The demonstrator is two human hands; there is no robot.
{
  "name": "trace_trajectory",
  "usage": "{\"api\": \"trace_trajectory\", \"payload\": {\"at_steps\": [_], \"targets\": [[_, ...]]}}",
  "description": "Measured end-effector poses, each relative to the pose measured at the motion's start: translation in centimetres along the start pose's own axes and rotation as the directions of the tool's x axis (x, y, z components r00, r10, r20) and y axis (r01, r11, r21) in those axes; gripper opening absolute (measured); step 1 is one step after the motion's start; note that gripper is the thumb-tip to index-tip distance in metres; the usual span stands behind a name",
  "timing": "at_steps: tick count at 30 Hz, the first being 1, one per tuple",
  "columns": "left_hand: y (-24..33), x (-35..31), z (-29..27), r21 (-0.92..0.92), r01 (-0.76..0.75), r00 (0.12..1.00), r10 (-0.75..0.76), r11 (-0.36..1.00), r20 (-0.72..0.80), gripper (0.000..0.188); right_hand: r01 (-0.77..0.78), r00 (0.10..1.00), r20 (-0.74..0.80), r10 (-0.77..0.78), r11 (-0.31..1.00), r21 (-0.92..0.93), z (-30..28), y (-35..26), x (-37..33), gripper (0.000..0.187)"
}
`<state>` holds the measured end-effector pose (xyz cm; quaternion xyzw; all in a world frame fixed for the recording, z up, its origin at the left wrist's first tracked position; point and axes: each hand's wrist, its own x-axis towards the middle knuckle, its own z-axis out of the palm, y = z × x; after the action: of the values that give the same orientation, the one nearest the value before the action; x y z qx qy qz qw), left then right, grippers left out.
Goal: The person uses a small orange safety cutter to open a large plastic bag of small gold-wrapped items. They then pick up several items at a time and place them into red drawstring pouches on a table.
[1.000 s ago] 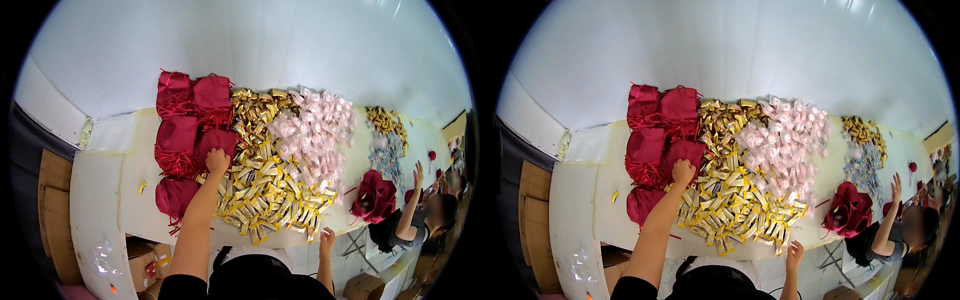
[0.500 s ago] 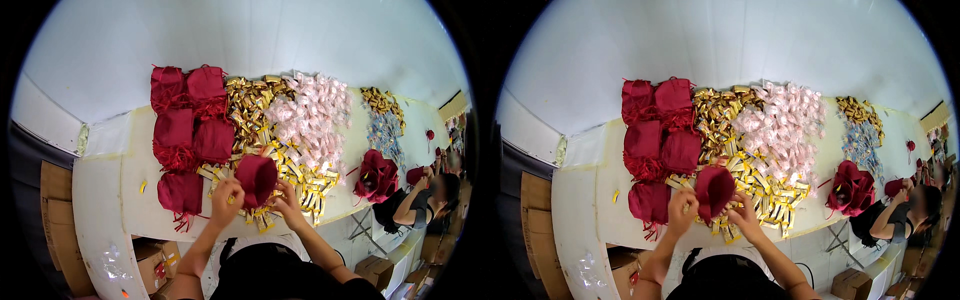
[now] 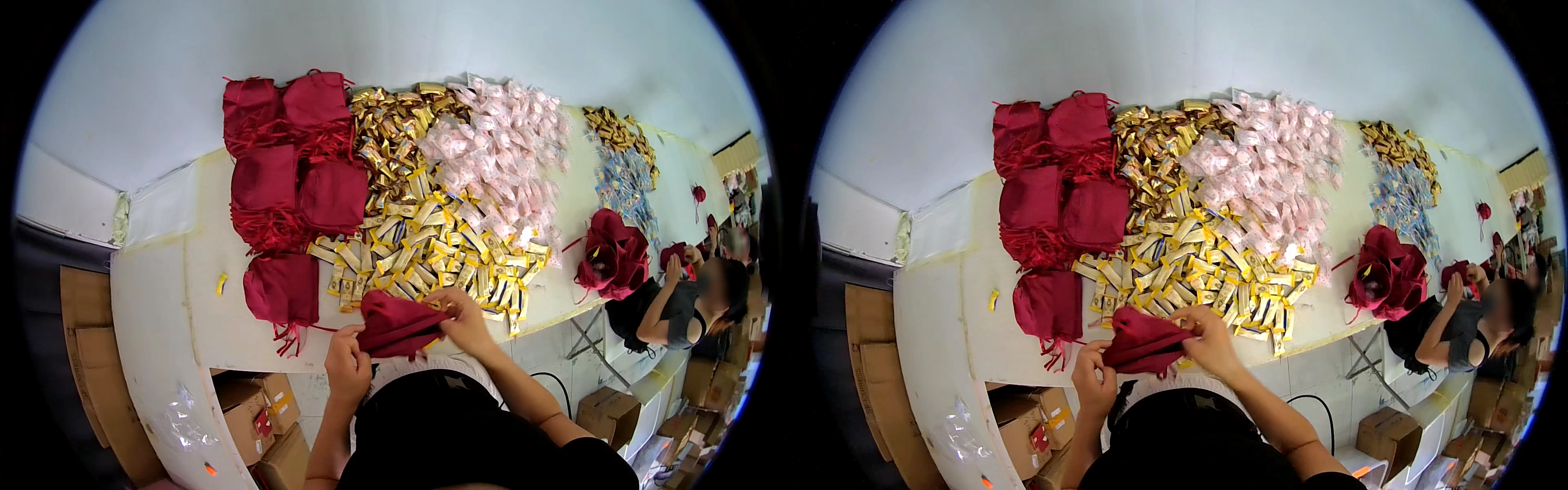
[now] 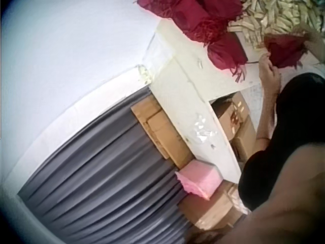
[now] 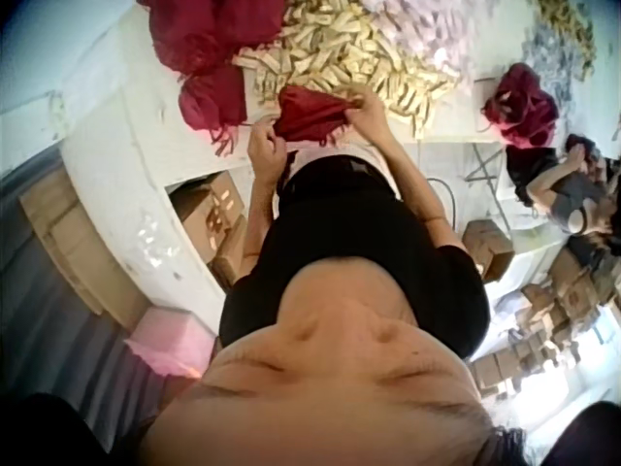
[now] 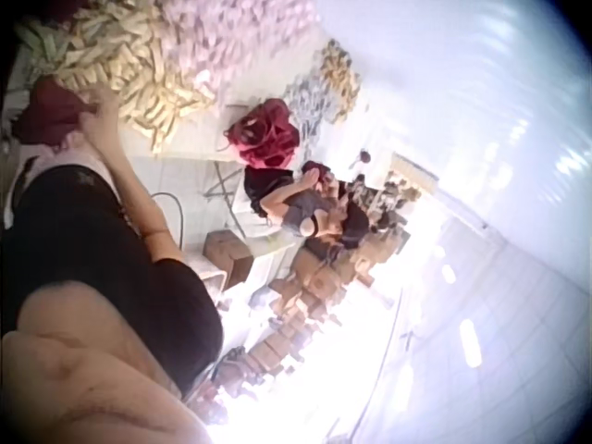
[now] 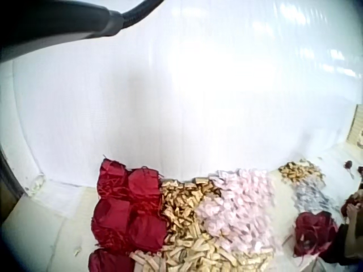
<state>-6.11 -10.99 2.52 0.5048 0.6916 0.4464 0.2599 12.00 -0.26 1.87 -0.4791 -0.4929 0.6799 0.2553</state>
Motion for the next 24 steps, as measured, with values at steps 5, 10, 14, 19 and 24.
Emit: {"api": "trace_trajectory", "payload": {"at_steps": [5, 10, 14, 19, 24], "targets": [[0.5, 1.3, 0.4, 0.247, -0.371, 0.878, 0.25, 0.895, 0.409, 0.023, -0.07, 0.974, 0.22, 0.048, 0.993, 0.096, -3.1, 1.4, -0.9, 0.036], [-0.4, 2.1, 0.4, 0.213, -0.149, 0.924, 0.059, 0.966, 0.379, 0.031, -0.088, 0.88, -0.464, -0.101, 0.925, -0.369, -9.2, 7.7, 2.9, 0.041], [0.8, 2.5, 0.8, 0.195, -0.041, 0.926, -0.036, 0.98, 0.375, 0.038, -0.304, 0.757, -0.602, -0.255, 0.678, -0.67, -6.0, 9.9, 7.0, 0.059], [1.8, 2.6, 0.7, 0.193, -0.02, 0.943, -0.045, 0.981, 0.33, 0.039, -0.339, 0.791, -0.524, -0.314, 0.488, -0.804, -6.1, 9.9, 9.2, 0.059], [0.8, 3.0, 0.7, 0.194, -0.011, 0.952, -0.049, 0.981, 0.302, 0.04, -0.064, 0.811, -0.484, -0.33, 0.771, -0.633, -9.5, 9.6, 10.0, 0.053]]}}
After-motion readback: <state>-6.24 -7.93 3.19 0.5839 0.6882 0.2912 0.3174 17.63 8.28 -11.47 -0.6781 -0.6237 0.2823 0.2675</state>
